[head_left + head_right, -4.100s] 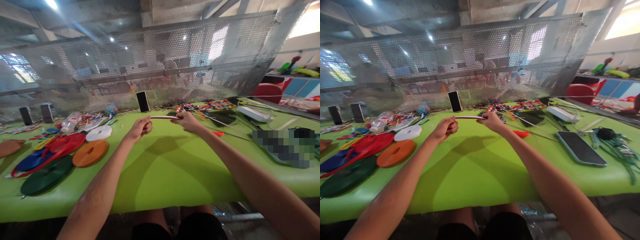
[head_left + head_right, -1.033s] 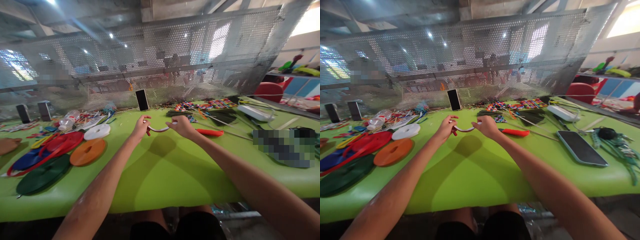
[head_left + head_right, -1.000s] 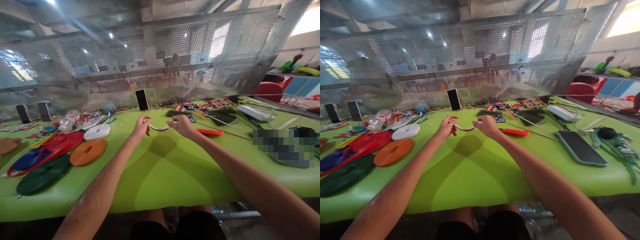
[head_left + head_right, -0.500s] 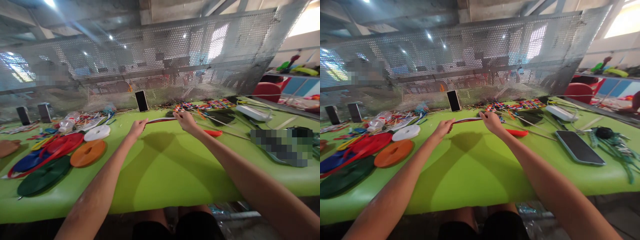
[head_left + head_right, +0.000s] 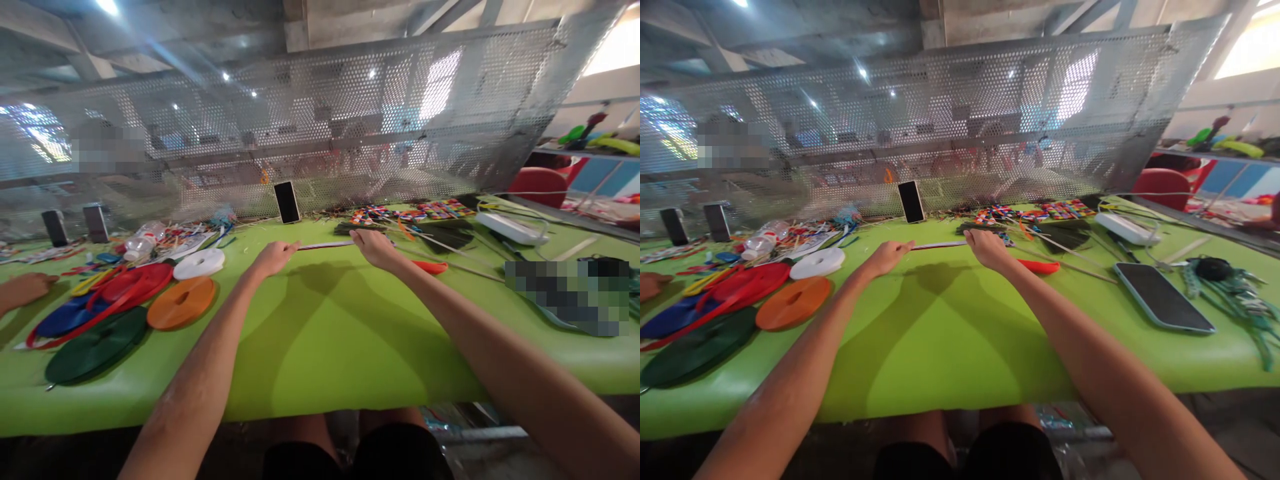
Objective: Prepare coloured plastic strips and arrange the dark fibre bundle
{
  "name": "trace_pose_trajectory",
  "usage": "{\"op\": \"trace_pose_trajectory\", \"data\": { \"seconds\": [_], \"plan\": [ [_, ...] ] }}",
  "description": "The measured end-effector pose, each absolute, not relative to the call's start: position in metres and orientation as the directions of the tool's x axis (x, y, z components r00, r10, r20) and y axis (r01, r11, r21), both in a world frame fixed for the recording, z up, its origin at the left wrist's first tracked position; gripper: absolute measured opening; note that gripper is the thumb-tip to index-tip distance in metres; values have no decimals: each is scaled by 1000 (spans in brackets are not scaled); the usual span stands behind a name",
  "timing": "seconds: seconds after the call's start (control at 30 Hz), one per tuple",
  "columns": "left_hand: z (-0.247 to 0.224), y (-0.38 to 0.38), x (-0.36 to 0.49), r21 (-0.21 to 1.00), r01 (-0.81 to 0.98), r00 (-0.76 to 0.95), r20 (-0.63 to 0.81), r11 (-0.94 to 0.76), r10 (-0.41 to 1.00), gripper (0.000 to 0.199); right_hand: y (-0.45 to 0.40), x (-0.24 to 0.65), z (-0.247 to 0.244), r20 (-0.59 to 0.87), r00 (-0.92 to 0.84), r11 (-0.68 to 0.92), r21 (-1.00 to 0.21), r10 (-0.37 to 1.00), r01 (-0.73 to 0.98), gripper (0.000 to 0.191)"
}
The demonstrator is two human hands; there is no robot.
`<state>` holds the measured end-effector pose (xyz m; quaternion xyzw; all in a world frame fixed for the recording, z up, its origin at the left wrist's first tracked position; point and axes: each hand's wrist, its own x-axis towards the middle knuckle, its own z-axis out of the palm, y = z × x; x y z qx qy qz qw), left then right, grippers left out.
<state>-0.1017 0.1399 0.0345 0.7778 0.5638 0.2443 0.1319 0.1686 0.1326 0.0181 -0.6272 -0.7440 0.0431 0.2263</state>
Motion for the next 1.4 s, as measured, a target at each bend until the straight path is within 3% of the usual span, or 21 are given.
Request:
{"op": "trace_pose_trajectory", "data": {
  "seconds": [0.17,0.27,0.37,0.47,0.83,1.1,1.23,1.4],
  "plan": [
    [37,136,-102,398,878,150,298,-266,943,52,132,168,16,254,-138,215,-307,957,927,39],
    [37,133,-102,259,938,143,316,-230,938,52,131,169,17,227,-124,188,-287,966,939,43],
    [36,132,-103,142,971,150,274,-194,950,54,131,169,17,212,-119,175,-266,970,948,45],
    [34,134,-104,126,974,157,220,-187,963,56,131,169,16,188,-122,167,-245,975,955,46],
    [34,139,-109,536,808,137,230,-243,963,54,134,172,17,125,-109,139,-261,986,955,53],
    [35,138,-95,899,360,78,236,-248,969,46,142,173,10,134,-74,127,-447,988,886,57],
    [36,134,-87,975,79,104,197,-206,975,45,144,173,11,140,-44,114,-547,989,829,56],
    [42,130,-83,976,-160,121,171,-151,978,44,143,173,11,103,-30,90,-649,994,755,60]
  ]
}}
